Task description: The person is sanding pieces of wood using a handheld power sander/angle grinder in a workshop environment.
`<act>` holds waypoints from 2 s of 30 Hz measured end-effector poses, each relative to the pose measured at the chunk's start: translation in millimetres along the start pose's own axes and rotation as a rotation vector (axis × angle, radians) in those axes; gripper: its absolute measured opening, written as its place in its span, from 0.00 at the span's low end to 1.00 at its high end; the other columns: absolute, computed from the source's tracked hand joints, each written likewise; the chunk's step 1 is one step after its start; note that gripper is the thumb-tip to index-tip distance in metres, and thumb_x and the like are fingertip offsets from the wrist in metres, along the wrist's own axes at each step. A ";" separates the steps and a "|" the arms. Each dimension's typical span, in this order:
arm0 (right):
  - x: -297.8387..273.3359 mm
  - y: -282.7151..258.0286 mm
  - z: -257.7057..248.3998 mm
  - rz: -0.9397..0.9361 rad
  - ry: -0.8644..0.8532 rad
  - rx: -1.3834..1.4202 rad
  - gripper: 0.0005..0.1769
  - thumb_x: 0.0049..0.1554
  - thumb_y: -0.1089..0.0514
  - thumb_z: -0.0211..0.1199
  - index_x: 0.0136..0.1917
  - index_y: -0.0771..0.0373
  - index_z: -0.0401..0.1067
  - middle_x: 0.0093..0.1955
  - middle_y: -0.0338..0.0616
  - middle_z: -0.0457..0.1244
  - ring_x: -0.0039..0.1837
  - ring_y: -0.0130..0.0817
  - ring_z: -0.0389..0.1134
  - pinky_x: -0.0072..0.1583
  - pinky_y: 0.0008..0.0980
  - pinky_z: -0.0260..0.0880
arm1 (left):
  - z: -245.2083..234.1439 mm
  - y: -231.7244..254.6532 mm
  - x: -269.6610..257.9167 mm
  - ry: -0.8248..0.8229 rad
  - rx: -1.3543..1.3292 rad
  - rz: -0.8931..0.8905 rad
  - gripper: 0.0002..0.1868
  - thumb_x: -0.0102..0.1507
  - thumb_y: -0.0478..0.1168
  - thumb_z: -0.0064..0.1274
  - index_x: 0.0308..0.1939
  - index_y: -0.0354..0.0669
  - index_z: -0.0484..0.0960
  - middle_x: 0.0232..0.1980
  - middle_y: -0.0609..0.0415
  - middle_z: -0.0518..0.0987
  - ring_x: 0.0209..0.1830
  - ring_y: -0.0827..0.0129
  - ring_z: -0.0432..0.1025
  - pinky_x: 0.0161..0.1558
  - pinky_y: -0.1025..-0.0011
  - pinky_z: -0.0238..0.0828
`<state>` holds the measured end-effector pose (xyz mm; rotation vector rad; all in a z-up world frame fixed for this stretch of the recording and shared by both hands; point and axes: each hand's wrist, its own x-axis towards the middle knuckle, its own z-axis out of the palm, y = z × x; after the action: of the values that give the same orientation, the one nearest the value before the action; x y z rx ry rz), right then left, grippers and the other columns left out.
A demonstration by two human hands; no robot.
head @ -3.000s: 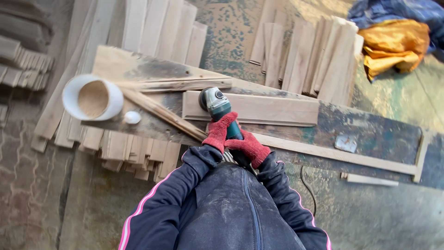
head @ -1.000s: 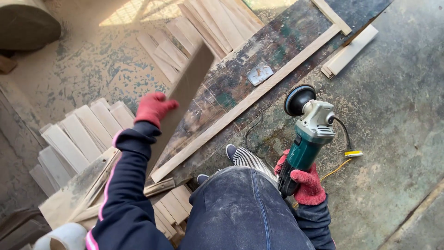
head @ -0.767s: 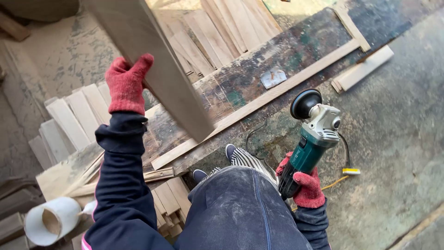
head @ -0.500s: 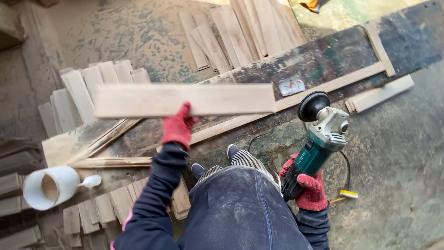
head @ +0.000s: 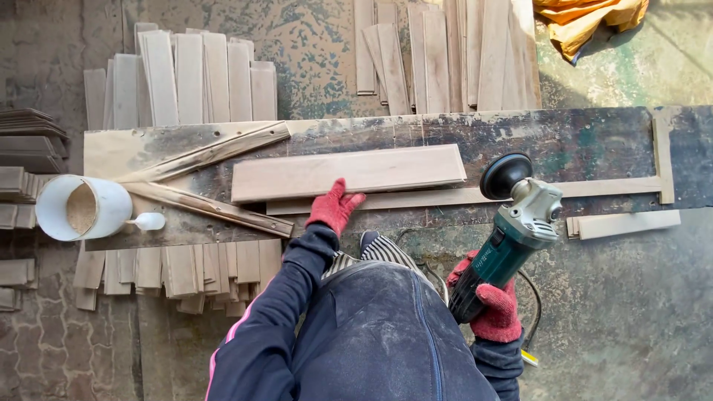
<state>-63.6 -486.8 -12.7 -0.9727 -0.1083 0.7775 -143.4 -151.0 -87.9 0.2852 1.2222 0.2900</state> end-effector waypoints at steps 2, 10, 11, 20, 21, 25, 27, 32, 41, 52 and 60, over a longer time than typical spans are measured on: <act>3.8 -2.3 1.3 0.023 -0.009 0.013 0.39 0.41 0.60 0.70 0.66 0.70 0.66 0.48 0.57 0.68 0.47 0.50 0.72 0.50 0.45 0.74 | -27.6 -2.8 35.8 -0.078 -0.085 -0.120 0.11 0.66 0.44 0.53 0.48 0.46 0.70 0.44 0.56 0.69 0.35 0.63 0.67 0.32 0.72 0.74; 13.4 -2.0 -18.6 0.089 0.014 0.038 0.42 0.38 0.62 0.71 0.66 0.71 0.66 0.50 0.60 0.68 0.48 0.54 0.72 0.52 0.46 0.72 | -9.3 -1.6 29.8 -0.046 0.469 0.714 0.13 0.63 0.44 0.62 0.31 0.45 0.74 0.21 0.59 0.75 0.14 0.74 0.68 0.15 0.76 0.66; 14.3 -3.9 -18.5 0.095 0.019 0.035 0.41 0.39 0.62 0.70 0.67 0.71 0.66 0.50 0.60 0.68 0.48 0.53 0.72 0.52 0.46 0.72 | 2.1 3.4 39.5 0.055 0.805 1.127 0.14 0.62 0.46 0.62 0.42 0.41 0.79 0.35 0.53 0.79 0.34 0.65 0.72 0.36 0.69 0.69; 21.7 -12.8 -28.7 0.144 0.049 0.046 0.40 0.40 0.62 0.69 0.67 0.71 0.65 0.49 0.59 0.68 0.48 0.53 0.72 0.52 0.46 0.72 | -0.4 3.4 109.1 0.225 1.761 1.523 0.40 0.65 0.67 0.44 0.69 0.39 0.71 0.74 0.39 0.65 0.78 0.41 0.49 0.76 0.38 0.26; 25.7 -13.0 -30.8 0.152 0.039 0.051 0.41 0.40 0.62 0.70 0.67 0.70 0.65 0.50 0.59 0.68 0.48 0.53 0.72 0.52 0.46 0.72 | -3.5 5.9 104.6 0.193 1.765 1.557 0.41 0.65 0.67 0.45 0.70 0.39 0.70 0.73 0.40 0.66 0.77 0.41 0.51 0.76 0.38 0.26; 28.0 -20.0 -24.2 0.163 0.040 -0.058 0.40 0.41 0.57 0.69 0.66 0.72 0.65 0.48 0.59 0.68 0.47 0.51 0.72 0.51 0.44 0.72 | -22.9 9.8 133.8 0.166 1.782 1.514 0.44 0.65 0.71 0.39 0.73 0.42 0.68 0.76 0.43 0.63 0.80 0.43 0.47 0.76 0.40 0.23; 27.3 -18.5 -27.8 0.167 0.075 -0.027 0.40 0.42 0.58 0.67 0.67 0.72 0.65 0.50 0.60 0.68 0.48 0.52 0.72 0.52 0.44 0.73 | -24.6 21.5 134.7 0.161 1.788 1.548 0.44 0.66 0.70 0.41 0.72 0.40 0.68 0.76 0.44 0.64 0.78 0.46 0.50 0.77 0.42 0.23; 28.0 -20.9 -40.2 0.154 0.011 -0.040 0.40 0.40 0.60 0.67 0.67 0.72 0.65 0.49 0.60 0.68 0.47 0.53 0.71 0.51 0.46 0.73 | -43.2 30.9 131.6 0.100 1.779 1.573 0.44 0.64 0.69 0.42 0.71 0.39 0.68 0.74 0.43 0.66 0.76 0.44 0.52 0.76 0.41 0.27; 26.5 -21.8 -40.2 0.183 -0.062 -0.073 0.40 0.41 0.59 0.69 0.67 0.72 0.65 0.47 0.60 0.68 0.47 0.53 0.72 0.50 0.47 0.73 | -45.9 26.8 138.1 0.108 1.759 1.602 0.41 0.63 0.66 0.47 0.70 0.40 0.69 0.74 0.44 0.64 0.77 0.44 0.50 0.76 0.42 0.28; 56.7 -4.0 25.1 0.357 -0.232 -0.160 0.36 0.44 0.58 0.69 0.64 0.71 0.65 0.46 0.58 0.68 0.43 0.50 0.71 0.46 0.43 0.72 | 60.9 -104.3 -47.6 -1.083 0.442 0.200 0.39 0.58 0.45 0.63 0.72 0.49 0.68 0.55 0.51 0.75 0.51 0.68 0.70 0.58 0.67 0.69; 78.8 53.3 97.0 0.381 -0.076 -0.742 0.37 0.26 0.64 0.85 0.52 0.64 0.79 0.37 0.54 0.70 0.38 0.41 0.70 0.40 0.38 0.72 | 21.7 -85.1 -21.8 -0.406 0.097 0.218 0.25 0.44 0.37 0.79 0.44 0.42 0.86 0.32 0.43 0.83 0.32 0.54 0.82 0.36 0.58 0.82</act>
<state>-75.1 -351.5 -17.4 -1.6968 -0.2970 1.1595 -124.2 -239.3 -93.1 0.5362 0.8057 0.3421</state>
